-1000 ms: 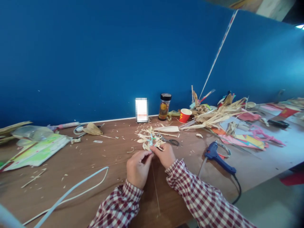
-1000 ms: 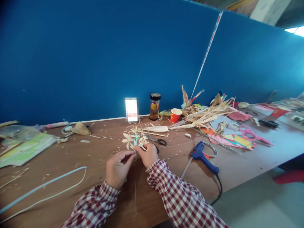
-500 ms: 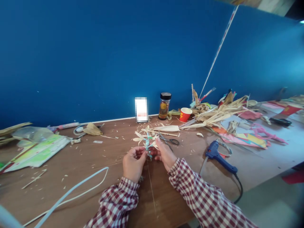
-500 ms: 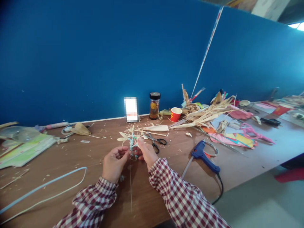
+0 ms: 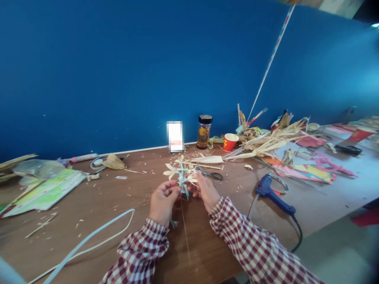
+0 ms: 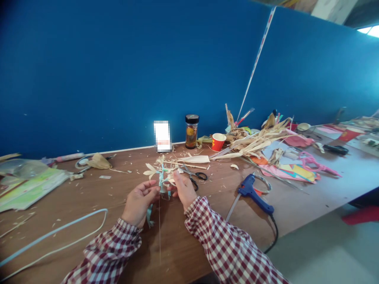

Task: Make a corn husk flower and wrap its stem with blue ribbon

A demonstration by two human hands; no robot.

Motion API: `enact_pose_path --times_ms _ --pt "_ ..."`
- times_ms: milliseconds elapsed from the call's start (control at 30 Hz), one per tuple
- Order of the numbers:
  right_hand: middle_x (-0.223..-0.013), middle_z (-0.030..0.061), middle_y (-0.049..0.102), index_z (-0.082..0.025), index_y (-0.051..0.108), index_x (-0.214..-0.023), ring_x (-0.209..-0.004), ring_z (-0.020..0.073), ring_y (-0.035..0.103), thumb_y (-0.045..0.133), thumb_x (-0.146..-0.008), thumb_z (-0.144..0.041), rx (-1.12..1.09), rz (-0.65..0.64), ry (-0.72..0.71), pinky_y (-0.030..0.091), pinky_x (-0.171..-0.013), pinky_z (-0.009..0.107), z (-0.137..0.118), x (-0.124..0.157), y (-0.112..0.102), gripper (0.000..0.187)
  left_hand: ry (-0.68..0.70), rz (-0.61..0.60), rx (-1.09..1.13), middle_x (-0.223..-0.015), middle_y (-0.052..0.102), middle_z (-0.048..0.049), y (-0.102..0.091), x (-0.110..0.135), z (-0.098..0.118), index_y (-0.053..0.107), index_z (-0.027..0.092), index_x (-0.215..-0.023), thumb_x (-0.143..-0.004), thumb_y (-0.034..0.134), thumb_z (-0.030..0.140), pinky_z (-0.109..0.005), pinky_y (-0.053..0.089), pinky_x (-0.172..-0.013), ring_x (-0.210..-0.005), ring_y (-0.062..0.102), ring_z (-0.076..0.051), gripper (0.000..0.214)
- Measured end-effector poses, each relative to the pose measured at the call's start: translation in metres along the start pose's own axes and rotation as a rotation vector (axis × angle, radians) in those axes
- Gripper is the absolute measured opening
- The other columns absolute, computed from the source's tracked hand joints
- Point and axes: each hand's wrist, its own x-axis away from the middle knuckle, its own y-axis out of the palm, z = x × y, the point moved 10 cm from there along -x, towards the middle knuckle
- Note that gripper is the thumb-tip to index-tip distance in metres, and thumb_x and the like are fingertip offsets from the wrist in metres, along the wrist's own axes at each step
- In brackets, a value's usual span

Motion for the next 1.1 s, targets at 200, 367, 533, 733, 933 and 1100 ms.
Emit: enact_pose_path --times_ms 200,367,533,733,933,1100 --pt "-0.07 0.0007 0.057 -0.016 0.058 -0.081 -0.055 0.0088 0.05 0.058 -0.07 -0.051 0.026 0.045 -0.093 0.032 -0.041 0.017 -0.009 0.002 -0.004 0.036 -0.006 0.066 0.154 -0.069 0.064 -0.0008 -0.008 0.001 0.008 0.056 0.013 -0.09 -0.061 0.071 0.012 -0.015 0.049 -0.053 -0.057 0.06 -0.007 0.032" --pt "-0.052 -0.0042 0.048 -0.014 0.058 -0.072 -0.045 0.0058 0.038 0.064 -0.068 -0.04 0.171 -0.096 -0.15 0.028 -0.041 0.019 -0.013 0.007 0.016 0.026 -0.032 0.035 0.191 -0.067 0.063 0.0 0.0 0.004 0.005 0.057 0.013 -0.086 -0.062 0.069 0.009 -0.014 0.049 -0.052 -0.055 0.059 -0.006 0.028" --pt "-0.055 -0.0047 0.048 -0.014 0.059 -0.076 -0.045 0.0048 0.036 0.065 -0.067 -0.038 0.139 -0.115 -0.149 0.027 -0.039 0.018 -0.014 0.007 0.017 0.026 -0.055 -0.011 0.219 -0.069 0.064 0.0 0.006 0.005 0.002 0.058 0.014 -0.087 -0.059 0.073 0.013 -0.016 0.05 -0.052 -0.058 0.06 -0.008 0.031" --pt "-0.054 -0.005 0.045 -0.016 0.059 -0.08 -0.044 0.005 0.038 0.061 -0.07 -0.043 0.101 -0.262 -0.022 0.027 -0.037 0.016 -0.004 0.012 0.028 0.029 -0.069 -0.1 0.262 -0.073 0.065 0.0004 0.014 0.009 0.004 0.059 0.015 -0.087 -0.057 0.075 0.017 -0.016 0.049 -0.054 -0.059 0.059 -0.007 0.034" --pt "-0.054 -0.0062 0.045 -0.015 0.055 -0.075 -0.042 0.0038 0.036 0.066 -0.066 -0.038 0.077 -0.336 -0.014 0.023 -0.034 0.015 -0.002 0.012 0.033 0.027 -0.051 -0.097 0.22 -0.07 0.065 0.0003 0.012 0.006 -0.001 0.058 0.014 -0.087 -0.056 0.075 0.018 -0.016 0.049 -0.055 -0.058 0.06 -0.007 0.035" --pt "-0.054 -0.0069 0.041 -0.015 0.053 -0.07 -0.043 0.004 0.034 0.064 -0.068 -0.032 0.076 -0.3 -0.026 0.027 -0.037 0.015 0.001 0.008 0.029 0.02 -0.075 -0.089 0.2 -0.071 0.066 -0.0009 0.013 0.006 -0.003 0.061 0.013 -0.089 -0.055 0.076 0.017 -0.016 0.049 -0.055 -0.058 0.059 -0.007 0.037"
